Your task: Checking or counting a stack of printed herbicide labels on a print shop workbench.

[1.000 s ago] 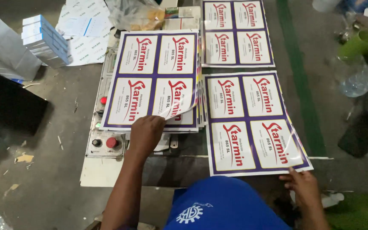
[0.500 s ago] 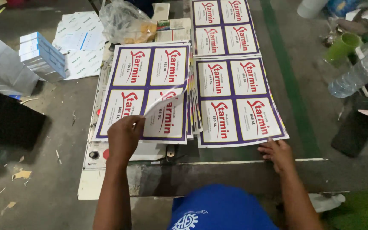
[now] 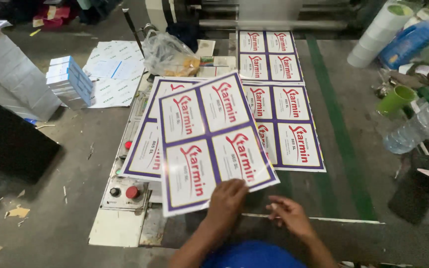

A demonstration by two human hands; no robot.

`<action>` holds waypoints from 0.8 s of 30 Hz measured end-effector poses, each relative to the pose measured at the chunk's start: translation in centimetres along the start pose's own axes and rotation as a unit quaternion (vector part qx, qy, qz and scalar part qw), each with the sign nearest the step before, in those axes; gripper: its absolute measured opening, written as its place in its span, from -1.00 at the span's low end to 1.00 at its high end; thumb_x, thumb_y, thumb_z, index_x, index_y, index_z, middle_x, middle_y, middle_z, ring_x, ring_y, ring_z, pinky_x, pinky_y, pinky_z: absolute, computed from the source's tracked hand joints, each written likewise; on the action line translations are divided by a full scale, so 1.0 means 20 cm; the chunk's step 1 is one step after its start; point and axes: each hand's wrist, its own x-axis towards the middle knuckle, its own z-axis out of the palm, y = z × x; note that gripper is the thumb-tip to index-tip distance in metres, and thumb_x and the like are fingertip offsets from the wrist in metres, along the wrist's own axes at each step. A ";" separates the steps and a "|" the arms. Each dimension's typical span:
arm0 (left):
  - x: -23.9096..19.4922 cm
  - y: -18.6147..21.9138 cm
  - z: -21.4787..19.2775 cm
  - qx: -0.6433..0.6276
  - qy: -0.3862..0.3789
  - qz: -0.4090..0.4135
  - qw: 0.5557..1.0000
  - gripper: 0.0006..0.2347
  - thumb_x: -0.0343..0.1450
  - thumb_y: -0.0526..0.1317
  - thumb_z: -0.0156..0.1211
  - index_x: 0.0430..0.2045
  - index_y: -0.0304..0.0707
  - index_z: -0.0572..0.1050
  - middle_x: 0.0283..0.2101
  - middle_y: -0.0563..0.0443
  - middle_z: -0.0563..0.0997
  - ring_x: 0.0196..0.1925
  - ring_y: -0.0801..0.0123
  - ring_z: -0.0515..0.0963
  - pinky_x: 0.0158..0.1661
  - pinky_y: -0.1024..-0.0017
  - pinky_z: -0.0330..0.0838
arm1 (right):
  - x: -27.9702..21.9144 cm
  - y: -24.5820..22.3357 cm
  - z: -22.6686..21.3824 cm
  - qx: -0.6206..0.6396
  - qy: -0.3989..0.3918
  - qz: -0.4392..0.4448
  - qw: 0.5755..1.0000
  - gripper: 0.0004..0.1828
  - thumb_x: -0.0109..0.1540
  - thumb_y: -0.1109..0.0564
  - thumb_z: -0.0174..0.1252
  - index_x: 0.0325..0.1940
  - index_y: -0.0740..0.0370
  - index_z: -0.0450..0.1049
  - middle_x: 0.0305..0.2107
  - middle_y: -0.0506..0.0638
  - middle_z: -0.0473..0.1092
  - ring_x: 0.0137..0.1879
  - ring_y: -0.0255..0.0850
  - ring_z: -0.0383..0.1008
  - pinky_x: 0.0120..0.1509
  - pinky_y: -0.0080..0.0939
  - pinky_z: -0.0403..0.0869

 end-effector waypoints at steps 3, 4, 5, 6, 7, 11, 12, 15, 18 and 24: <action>-0.10 0.05 0.20 -0.005 -0.055 0.008 0.998 -0.81 0.32 -0.24 0.22 -0.25 -0.30 0.54 -0.06 -0.13 0.62 0.04 0.06 0.59 0.07 0.09 0.39 | 0.00 -0.05 0.08 -0.112 -0.111 -0.040 0.987 -0.57 0.30 0.00 0.16 0.25 0.12 0.47 -0.32 0.08 0.57 -0.47 -0.24 0.43 -0.42 -0.31 0.42; -0.10 0.07 0.20 -0.004 -0.055 0.009 0.998 -0.81 0.32 -0.24 0.22 -0.25 -0.30 0.54 -0.06 -0.13 0.62 0.04 0.06 0.59 0.07 0.09 0.39 | 0.01 0.00 0.08 -0.111 -0.111 -0.041 0.987 -0.57 0.30 0.00 0.16 0.25 0.12 0.47 -0.32 0.08 0.57 -0.47 -0.24 0.43 -0.42 -0.31 0.42; -0.10 0.08 0.20 -0.012 -0.079 0.013 0.997 -0.81 0.34 -0.22 0.23 -0.24 -0.29 0.54 -0.06 -0.13 0.62 0.06 0.07 0.58 0.09 0.07 0.37 | 0.03 0.05 0.08 -0.038 -0.102 -0.026 0.994 -0.62 0.38 -0.04 0.11 0.12 0.28 0.49 -0.34 0.08 0.54 -0.43 -0.24 0.47 -0.38 -0.29 0.46; -0.10 0.10 0.19 -0.021 -0.103 0.018 0.994 -0.80 0.36 -0.20 0.24 -0.22 -0.29 0.54 -0.05 -0.13 0.62 0.08 0.07 0.57 0.11 0.05 0.34 | 0.05 0.11 0.07 0.035 -0.092 -0.011 0.995 -0.55 0.46 -0.09 0.06 0.00 0.44 0.50 -0.36 0.08 0.52 -0.39 -0.24 0.50 -0.34 -0.27 0.49; -0.09 0.13 0.15 -0.021 -0.104 0.019 0.994 -0.80 0.36 -0.20 0.24 -0.22 -0.29 0.54 -0.05 -0.13 0.62 0.08 0.07 0.57 0.11 0.05 0.34 | 0.00 0.06 0.08 0.037 -0.091 -0.011 0.995 -0.55 0.46 -0.09 0.06 0.00 0.44 0.50 -0.36 0.08 0.52 -0.39 -0.24 0.50 -0.34 -0.27 0.49; 0.00 0.11 0.00 -0.037 -0.116 0.034 0.992 -0.72 0.37 -0.15 0.28 -0.13 -0.36 0.56 0.02 -0.22 0.60 0.16 -0.03 0.52 0.17 0.00 0.27 | -0.10 -0.08 0.00 0.126 -0.011 0.009 0.992 -0.71 0.30 0.05 0.10 0.03 0.24 0.49 -0.32 0.05 0.56 -0.35 -0.22 0.56 -0.40 -0.21 0.40; -0.01 0.09 -0.03 -0.035 -0.115 0.026 0.992 -0.68 0.36 -0.14 0.30 -0.10 -0.38 0.56 0.05 -0.25 0.59 0.18 -0.06 0.50 0.19 0.00 0.25 | -0.13 -0.07 -0.05 0.154 0.036 0.041 0.987 -0.74 0.30 0.06 0.11 0.01 0.22 0.45 -0.31 0.08 0.57 -0.32 -0.16 0.60 -0.39 -0.21 0.38; -0.05 -0.17 -0.11 0.030 -0.126 -0.064 0.990 -0.72 0.44 -0.16 0.26 -0.02 -0.30 0.56 0.17 -0.16 0.60 0.28 0.03 0.47 0.26 0.10 0.28 | -0.19 0.03 -0.26 0.170 0.077 -0.026 0.982 -0.72 0.32 0.07 0.10 0.07 0.21 0.49 -0.31 0.10 0.56 -0.30 -0.16 0.58 -0.39 -0.23 0.39; -0.05 -0.32 -0.24 0.072 -0.133 -0.130 0.980 -0.66 0.33 -0.12 0.34 -0.07 -0.29 0.58 0.15 -0.17 0.58 0.29 -0.01 0.42 0.24 0.00 0.21 | -0.23 0.19 -0.46 0.166 0.150 -0.036 0.974 -0.71 0.39 0.09 0.10 0.08 0.35 0.46 -0.27 0.10 0.54 -0.27 -0.16 0.56 -0.34 -0.20 0.42; -0.09 -0.39 -0.29 0.193 -0.148 -0.107 0.964 -0.58 0.17 -0.14 0.36 -0.16 -0.43 0.58 0.09 -0.32 0.57 0.20 -0.10 0.46 0.10 -0.04 0.26 | -0.34 0.33 -0.66 0.151 0.259 0.051 0.953 -0.67 0.38 0.12 0.03 0.21 0.23 0.43 -0.20 0.07 0.55 -0.24 -0.13 0.54 -0.33 -0.16 0.37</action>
